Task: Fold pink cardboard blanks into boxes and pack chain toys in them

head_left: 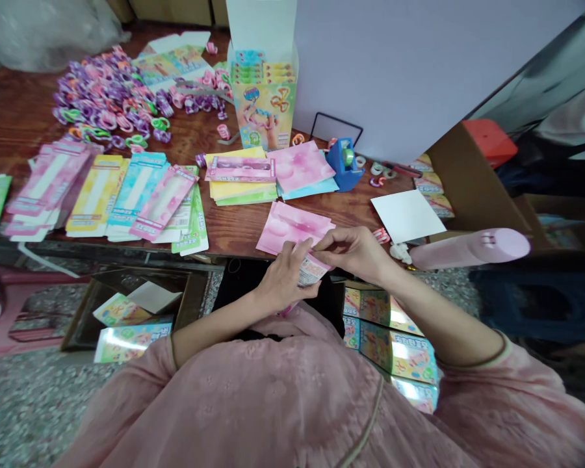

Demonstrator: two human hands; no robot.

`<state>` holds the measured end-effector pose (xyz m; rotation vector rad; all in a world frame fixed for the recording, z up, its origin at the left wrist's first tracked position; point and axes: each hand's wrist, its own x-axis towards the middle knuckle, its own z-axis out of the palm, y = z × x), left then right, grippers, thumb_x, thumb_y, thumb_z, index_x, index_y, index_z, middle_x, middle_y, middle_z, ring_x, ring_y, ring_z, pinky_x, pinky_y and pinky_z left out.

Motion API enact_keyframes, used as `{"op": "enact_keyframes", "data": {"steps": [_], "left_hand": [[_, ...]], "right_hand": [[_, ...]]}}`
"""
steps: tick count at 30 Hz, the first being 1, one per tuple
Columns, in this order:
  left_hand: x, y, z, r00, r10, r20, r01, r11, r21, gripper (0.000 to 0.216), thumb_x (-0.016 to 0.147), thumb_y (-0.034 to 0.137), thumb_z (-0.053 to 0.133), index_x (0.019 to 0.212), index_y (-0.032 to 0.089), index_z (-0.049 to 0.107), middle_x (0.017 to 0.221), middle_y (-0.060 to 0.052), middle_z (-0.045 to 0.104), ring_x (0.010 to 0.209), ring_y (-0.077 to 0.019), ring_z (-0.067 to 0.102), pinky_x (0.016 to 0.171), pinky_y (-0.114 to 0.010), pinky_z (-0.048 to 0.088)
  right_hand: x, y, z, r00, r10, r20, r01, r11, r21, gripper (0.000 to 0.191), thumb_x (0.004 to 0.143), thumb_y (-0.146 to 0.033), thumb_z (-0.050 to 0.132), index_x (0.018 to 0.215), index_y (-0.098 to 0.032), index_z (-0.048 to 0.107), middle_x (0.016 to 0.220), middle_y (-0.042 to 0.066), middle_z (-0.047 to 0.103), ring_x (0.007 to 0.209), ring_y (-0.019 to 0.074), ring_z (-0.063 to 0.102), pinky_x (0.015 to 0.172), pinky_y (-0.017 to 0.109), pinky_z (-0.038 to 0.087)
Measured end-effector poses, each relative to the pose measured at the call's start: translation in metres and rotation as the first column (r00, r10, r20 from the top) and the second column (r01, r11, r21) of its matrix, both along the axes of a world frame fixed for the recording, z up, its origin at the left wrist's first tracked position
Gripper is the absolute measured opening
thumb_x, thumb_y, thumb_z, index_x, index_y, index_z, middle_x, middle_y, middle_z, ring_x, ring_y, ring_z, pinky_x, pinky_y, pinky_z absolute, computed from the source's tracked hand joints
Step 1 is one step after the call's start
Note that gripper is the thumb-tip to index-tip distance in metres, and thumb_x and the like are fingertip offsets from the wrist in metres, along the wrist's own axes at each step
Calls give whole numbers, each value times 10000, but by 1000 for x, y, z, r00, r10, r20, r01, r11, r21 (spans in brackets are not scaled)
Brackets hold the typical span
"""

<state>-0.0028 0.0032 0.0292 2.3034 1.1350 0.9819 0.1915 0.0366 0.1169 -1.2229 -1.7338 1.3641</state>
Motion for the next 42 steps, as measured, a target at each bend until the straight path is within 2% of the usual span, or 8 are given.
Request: {"op": "enact_keyframes", "data": {"steps": [7,11,15,22,29,33,37,42], "left_hand": [[-4,2,-2,997,0,80,-2,1000,13,868,796,374,754,1491,269,245,1222,-85,498,1057,-266,641,803,-402,597],[-3,2,-3,993,-31,114,29,999,19,898,775,375,773,1503,260,260,1231,-92,503,1072,-272,633,793,-396,597],[-2,0,-7,998,31,49,-32,999,17,914,781,377,775,1520,254,251,1263,-109,493,1104,-291,626,824,-426,599],[-7,3,-3,997,-12,82,6,997,79,952,814,460,746,1549,249,179,1301,-139,441,1182,-331,578,823,-457,593],[-4,4,15,990,-61,129,72,994,-78,994,848,424,733,1623,304,121,1344,-147,452,1133,-306,579,853,-485,591],[-6,22,25,931,-273,243,314,937,-152,1044,833,424,780,1634,344,116,1451,-134,467,1368,-353,492,1136,-579,456],[-17,35,33,853,-378,360,478,843,-247,1088,742,436,868,1601,308,213,1553,-153,410,1472,-370,435,1215,-550,395],[-26,35,35,789,-414,454,575,759,-307,965,679,376,916,1495,278,410,1440,-134,548,1353,-342,570,1165,-519,454]], "right_hand": [[9,-2,9,985,119,-121,-131,987,-96,312,794,-450,844,952,-182,822,890,42,753,675,120,663,630,266,579],[8,-6,7,993,36,-114,-52,989,-141,312,755,-446,875,874,-168,798,773,28,757,622,120,643,619,274,572],[2,-12,4,999,-33,-13,34,998,46,273,787,-436,849,762,-174,775,747,40,752,645,147,658,626,287,548],[6,-19,10,992,100,-72,-79,967,242,247,897,-452,777,929,-210,816,910,63,778,820,169,714,764,310,576],[16,-16,6,987,158,38,-157,865,477,247,933,-428,743,1039,-211,798,951,69,749,856,158,707,761,283,567],[25,-9,11,954,231,193,-301,731,612,276,944,-437,718,1099,-214,765,1141,108,703,1054,197,689,889,331,576],[28,-6,20,914,303,270,-403,611,681,285,953,-399,714,1160,-204,727,1227,123,695,1166,215,672,1011,354,552],[24,-9,25,906,368,209,-411,643,646,201,982,-278,684,1164,-196,713,1175,100,707,1119,175,692,977,291,562]]}}
